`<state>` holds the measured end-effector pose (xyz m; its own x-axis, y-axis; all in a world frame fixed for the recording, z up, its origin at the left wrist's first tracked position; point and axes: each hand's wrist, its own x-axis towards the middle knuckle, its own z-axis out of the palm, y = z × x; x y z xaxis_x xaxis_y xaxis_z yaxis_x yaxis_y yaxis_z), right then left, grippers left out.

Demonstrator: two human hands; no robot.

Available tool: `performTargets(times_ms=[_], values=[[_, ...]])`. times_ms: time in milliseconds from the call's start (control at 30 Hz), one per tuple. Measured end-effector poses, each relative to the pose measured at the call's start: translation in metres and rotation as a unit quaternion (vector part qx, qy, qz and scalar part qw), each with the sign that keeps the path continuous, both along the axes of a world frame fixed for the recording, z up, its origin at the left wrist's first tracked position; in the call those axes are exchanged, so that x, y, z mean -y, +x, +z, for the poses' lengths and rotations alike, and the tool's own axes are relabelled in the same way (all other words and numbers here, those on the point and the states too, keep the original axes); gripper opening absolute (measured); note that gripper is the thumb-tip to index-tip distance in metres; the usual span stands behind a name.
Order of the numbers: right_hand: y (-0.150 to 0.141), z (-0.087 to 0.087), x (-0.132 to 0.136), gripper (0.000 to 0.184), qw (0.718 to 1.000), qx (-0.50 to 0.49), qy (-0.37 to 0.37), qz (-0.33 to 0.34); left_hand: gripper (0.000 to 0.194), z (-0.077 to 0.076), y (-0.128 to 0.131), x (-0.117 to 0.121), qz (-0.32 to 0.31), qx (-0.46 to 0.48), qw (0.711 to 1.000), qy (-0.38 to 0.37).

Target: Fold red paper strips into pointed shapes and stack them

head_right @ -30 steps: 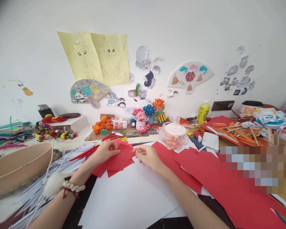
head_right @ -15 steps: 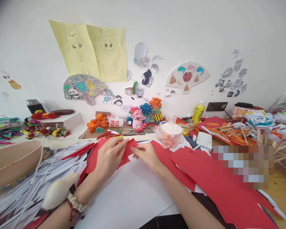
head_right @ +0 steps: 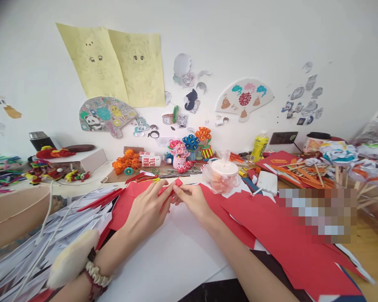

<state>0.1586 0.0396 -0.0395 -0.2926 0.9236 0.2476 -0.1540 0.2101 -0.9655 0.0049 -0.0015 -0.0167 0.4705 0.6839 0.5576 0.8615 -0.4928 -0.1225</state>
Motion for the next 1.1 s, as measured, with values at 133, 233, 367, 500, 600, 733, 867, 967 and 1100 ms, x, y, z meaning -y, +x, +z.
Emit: performTargets(times_ms=[133,233,367,500,600,733,867,967,1100], values=[[0.002,0.003,0.0,0.045,0.996,0.06,0.052,-0.03,0.031,0.007,0.0,0.003,-0.016,0.154,0.985,-0.077],[0.004,0.008,0.004,0.045,0.988,0.116,0.092,-0.052,0.03,0.013,-0.007,-0.002,-0.039,0.31,0.93,-0.194],[0.003,0.012,0.01,0.043,0.98,0.145,0.122,-0.061,0.03,0.013,-0.018,-0.011,-0.068,0.411,0.861,-0.292],[0.002,0.013,0.013,0.036,0.977,0.137,0.137,-0.087,0.029,0.009,-0.019,-0.01,-0.098,0.386,0.859,-0.323],[0.002,0.012,0.014,0.029,0.981,0.102,0.137,-0.093,0.029,0.008,-0.016,-0.006,-0.09,0.393,0.86,-0.313],[0.003,0.013,0.015,0.033,0.983,0.088,0.137,-0.088,0.03,0.012,-0.015,-0.003,-0.083,0.377,0.865,-0.321],[0.004,0.015,0.017,0.034,0.982,0.112,0.139,-0.062,0.031,0.017,-0.015,0.0,-0.08,0.386,0.873,-0.287],[0.004,0.015,0.018,0.031,0.982,0.127,0.139,-0.031,0.03,0.018,-0.014,0.001,-0.08,0.419,0.866,-0.259],[0.004,0.015,0.019,0.03,0.979,0.144,0.143,-0.014,0.028,0.014,-0.012,0.0,-0.071,0.444,0.856,-0.253]])
